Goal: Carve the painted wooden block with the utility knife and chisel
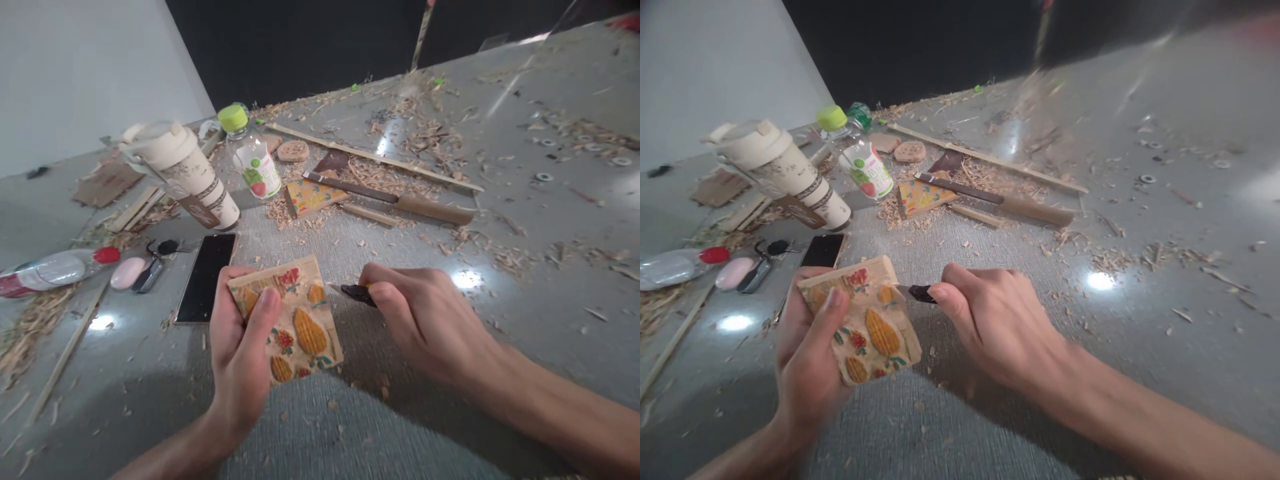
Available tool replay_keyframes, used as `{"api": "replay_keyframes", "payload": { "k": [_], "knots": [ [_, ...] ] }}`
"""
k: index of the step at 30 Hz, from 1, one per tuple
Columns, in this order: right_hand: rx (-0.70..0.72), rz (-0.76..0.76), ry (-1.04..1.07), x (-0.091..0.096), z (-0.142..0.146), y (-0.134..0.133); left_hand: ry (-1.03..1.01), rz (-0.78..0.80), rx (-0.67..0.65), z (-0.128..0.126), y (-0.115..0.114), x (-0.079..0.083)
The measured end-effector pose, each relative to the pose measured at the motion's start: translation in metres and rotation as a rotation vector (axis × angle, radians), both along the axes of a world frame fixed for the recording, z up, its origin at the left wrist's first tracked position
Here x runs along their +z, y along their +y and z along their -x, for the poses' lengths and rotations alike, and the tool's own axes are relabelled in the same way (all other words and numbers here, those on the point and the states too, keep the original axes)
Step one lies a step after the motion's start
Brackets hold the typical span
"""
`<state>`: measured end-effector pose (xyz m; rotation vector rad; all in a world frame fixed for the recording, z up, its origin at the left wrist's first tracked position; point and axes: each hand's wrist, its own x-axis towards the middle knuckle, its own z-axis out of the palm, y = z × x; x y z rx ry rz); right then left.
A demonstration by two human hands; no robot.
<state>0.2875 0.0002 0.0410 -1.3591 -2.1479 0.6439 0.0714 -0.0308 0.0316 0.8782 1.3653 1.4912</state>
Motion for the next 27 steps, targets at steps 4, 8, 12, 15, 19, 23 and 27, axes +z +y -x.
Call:
{"api": "replay_keyframes", "payload": {
  "k": [4, 8, 12, 15, 19, 23, 27],
  "knots": [
    [0.007, 0.058, 0.016, 0.001, 0.003, -0.001, 0.028, 0.001, 0.019, -0.002, -0.003, -0.001],
    [0.025, 0.094, 0.033, 0.002, 0.004, -0.002, 0.032, 0.052, 0.02, -0.005, -0.004, 0.004],
    [0.023, 0.109, 0.029, 0.003, 0.005, -0.003, 0.027, 0.093, 0.024, -0.006, -0.007, 0.009],
    [0.015, 0.104, 0.004, 0.003, 0.006, -0.004, 0.03, 0.104, 0.032, -0.007, -0.01, 0.01],
    [-0.005, 0.074, -0.066, 0.003, 0.004, -0.005, 0.041, 0.124, 0.051, -0.012, -0.014, 0.012],
    [-0.037, -0.014, -0.168, 0.001, 0.001, -0.005, 0.014, 0.171, 0.024, -0.017, -0.016, 0.014],
    [-0.079, -0.225, -0.232, -0.005, -0.001, -0.003, 0.013, 0.208, -0.007, -0.017, -0.014, 0.013]
  ]
}}
